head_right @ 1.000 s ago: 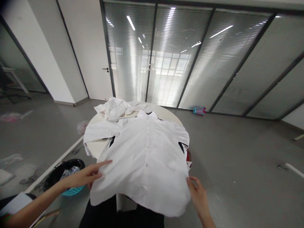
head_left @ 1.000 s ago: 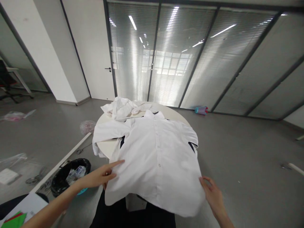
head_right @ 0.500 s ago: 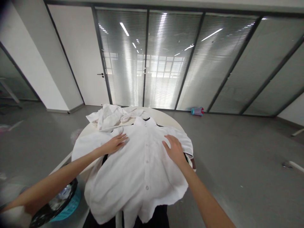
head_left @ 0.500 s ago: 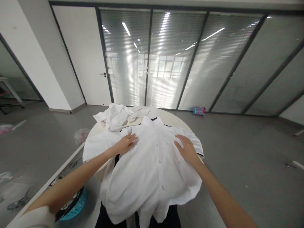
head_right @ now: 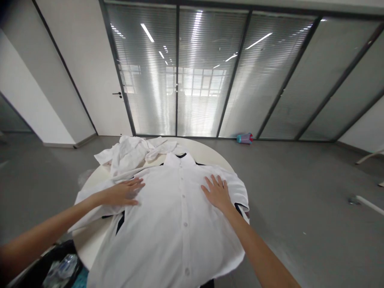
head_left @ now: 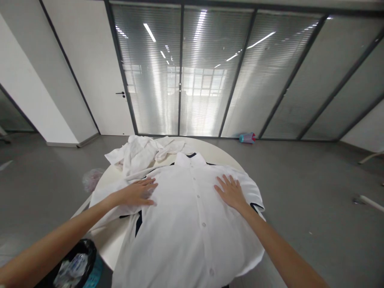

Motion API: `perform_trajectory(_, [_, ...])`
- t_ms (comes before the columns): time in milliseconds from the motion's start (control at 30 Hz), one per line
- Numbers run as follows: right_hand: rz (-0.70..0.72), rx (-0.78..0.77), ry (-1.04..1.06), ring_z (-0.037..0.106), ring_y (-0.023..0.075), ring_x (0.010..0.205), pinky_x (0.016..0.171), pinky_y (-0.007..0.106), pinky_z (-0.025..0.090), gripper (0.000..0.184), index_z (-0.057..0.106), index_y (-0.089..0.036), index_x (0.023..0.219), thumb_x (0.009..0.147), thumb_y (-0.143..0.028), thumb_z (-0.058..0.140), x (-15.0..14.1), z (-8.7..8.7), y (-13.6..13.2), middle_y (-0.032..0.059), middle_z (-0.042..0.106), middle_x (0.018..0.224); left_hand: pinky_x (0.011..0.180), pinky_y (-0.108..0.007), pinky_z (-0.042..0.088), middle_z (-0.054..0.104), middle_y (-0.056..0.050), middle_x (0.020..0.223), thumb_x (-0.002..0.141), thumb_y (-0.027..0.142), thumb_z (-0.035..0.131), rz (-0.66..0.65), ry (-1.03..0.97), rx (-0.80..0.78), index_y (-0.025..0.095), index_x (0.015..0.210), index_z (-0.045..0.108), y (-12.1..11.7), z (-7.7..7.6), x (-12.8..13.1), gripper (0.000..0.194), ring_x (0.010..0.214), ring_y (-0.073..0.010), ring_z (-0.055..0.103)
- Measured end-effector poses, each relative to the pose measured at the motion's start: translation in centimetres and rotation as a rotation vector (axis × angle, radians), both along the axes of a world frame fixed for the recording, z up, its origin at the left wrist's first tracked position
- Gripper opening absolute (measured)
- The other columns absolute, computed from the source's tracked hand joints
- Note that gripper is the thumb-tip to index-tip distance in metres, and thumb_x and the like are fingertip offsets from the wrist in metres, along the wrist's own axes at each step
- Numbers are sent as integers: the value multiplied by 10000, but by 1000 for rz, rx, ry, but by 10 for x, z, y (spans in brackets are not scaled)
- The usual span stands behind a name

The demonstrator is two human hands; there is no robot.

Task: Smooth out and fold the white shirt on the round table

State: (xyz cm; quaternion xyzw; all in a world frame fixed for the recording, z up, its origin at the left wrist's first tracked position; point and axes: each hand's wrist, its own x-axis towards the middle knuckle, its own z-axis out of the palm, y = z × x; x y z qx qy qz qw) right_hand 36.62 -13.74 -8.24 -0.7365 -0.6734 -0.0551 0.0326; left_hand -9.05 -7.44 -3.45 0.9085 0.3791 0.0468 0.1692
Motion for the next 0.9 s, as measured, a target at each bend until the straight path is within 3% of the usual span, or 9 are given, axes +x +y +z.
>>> perform_trajectory(67, [-30,23,24,101,406,1480,1151,631,94,690,428,-289,1489,952,-683,247,-7,6,11,77,274,1605,1134,-425,346,552,-116,1415,900,616,497,45,-47,75,254,1219,676,15,5,20,514,1323,-298,494])
perform_trajectory(133, [-35,38,62,68,418,1481,1151,631,106,708,388,-298,1510,946,-697,234,-17,12,27,72,217,1624,1142,-442,345,570,-121,1389,947,579,422,94,-122,189,222,1193,682,27,3,51,505,1336,-293,478])
perform_trajectory(233, [-2,-4,107,111,395,1482,1155,600,155,690,279,-339,1547,955,-687,205,-32,12,53,55,158,1641,1170,-541,260,406,-105,1536,938,597,445,88,-148,245,252,1426,495,37,-17,97,600,1459,-334,274])
perform_trajectory(333, [34,-57,69,144,389,1478,1153,604,147,673,263,-384,1542,949,-699,215,-37,3,70,43,178,1637,1163,-618,164,264,-101,1606,928,653,412,83,-52,222,302,1512,359,44,-38,119,683,1484,-394,148])
perform_trajectory(567, [75,-77,30,177,379,1473,1156,597,143,717,258,-401,1538,916,-753,205,-28,-8,100,29,210,1629,1162,-609,129,207,-101,1623,928,687,349,107,22,196,308,1531,313,58,-42,119,713,1484,-418,102])
perform_trajectory(700, [75,-52,49,185,371,1472,1158,594,146,711,276,-394,1535,919,-745,218,-28,-10,111,27,212,1628,1157,-569,217,348,-99,1569,918,651,436,82,-48,220,289,1451,454,69,-35,120,645,1448,-370,274])
perform_trajectory(767, [75,-32,51,196,369,1469,1158,589,152,707,292,-378,1534,924,-731,230,-29,-11,111,31,229,1624,1134,-464,321,502,-83,1457,907,553,545,133,-162,289,269,1312,587,84,-23,110,497,1354,-298,434])
perform_trajectory(833, [70,-20,50,210,367,1465,1160,581,160,700,311,-361,1532,931,-715,243,-30,-11,110,37,249,1617,1110,-421,355,551,-100,1387,909,408,595,297,-279,390,222,1243,616,106,-3,90,383,1299,-270,472])
perform_trajectory(900, [68,-11,44,223,368,1461,1158,576,170,690,329,-348,1528,936,-698,262,-31,-11,108,42,264,1611,1123,-514,289,440,-187,1461,933,314,561,521,-346,469,133,1332,523,131,22,60,440,1364,-335,359])
